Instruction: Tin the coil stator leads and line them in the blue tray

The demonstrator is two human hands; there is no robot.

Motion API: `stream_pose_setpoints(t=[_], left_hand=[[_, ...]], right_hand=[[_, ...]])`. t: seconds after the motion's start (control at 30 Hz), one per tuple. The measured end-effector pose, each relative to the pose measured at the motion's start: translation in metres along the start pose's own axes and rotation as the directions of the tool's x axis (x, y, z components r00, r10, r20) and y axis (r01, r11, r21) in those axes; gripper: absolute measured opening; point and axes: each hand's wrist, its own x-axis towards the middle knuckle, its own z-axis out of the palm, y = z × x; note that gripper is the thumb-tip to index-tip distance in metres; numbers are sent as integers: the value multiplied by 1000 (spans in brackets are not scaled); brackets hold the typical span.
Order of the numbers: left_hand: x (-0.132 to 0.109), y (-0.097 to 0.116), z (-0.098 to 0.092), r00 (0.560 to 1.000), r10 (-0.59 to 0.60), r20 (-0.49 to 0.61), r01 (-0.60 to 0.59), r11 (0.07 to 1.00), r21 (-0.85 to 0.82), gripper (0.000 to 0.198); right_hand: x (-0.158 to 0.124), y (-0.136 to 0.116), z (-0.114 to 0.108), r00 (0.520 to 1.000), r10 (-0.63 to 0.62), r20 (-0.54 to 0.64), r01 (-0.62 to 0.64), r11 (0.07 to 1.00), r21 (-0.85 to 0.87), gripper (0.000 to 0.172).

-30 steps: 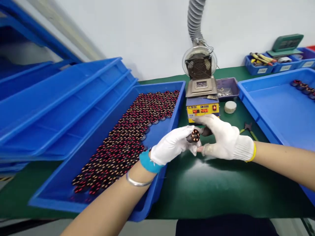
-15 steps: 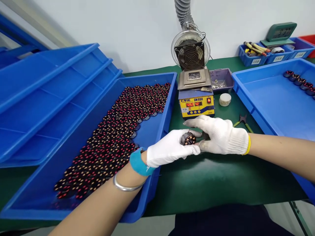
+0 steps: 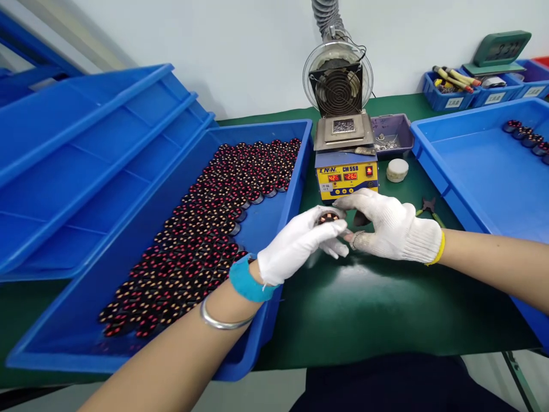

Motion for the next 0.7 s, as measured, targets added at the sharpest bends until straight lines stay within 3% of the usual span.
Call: stream_pose_setpoints(t=[0.13, 0.23, 0.47, 0.6, 0.7], left_hand=[[6, -5, 0, 996, 25, -82, -41, 977, -207, 22], [9, -8, 4, 983, 66, -173, -89, 988, -130, 25], [6, -4, 9, 976, 85, -199, -113, 984, -135, 31], [5, -3, 7, 959, 91, -269, -144, 973, -183, 39], [5, -3, 7, 949, 99, -299, -166, 965, -205, 42]], right_hand=[[2, -3, 6, 996, 11, -91, -20, 995, -99, 43], [3, -5, 10, 996, 1, -92, -9, 996, -93, 42], [4, -8, 7, 989, 116, -91, -113, 993, 35, 45], [8, -2, 9, 976, 190, 106, -213, 931, 297, 53], [12, 0, 14, 957, 156, 246, -260, 838, 480, 45]])
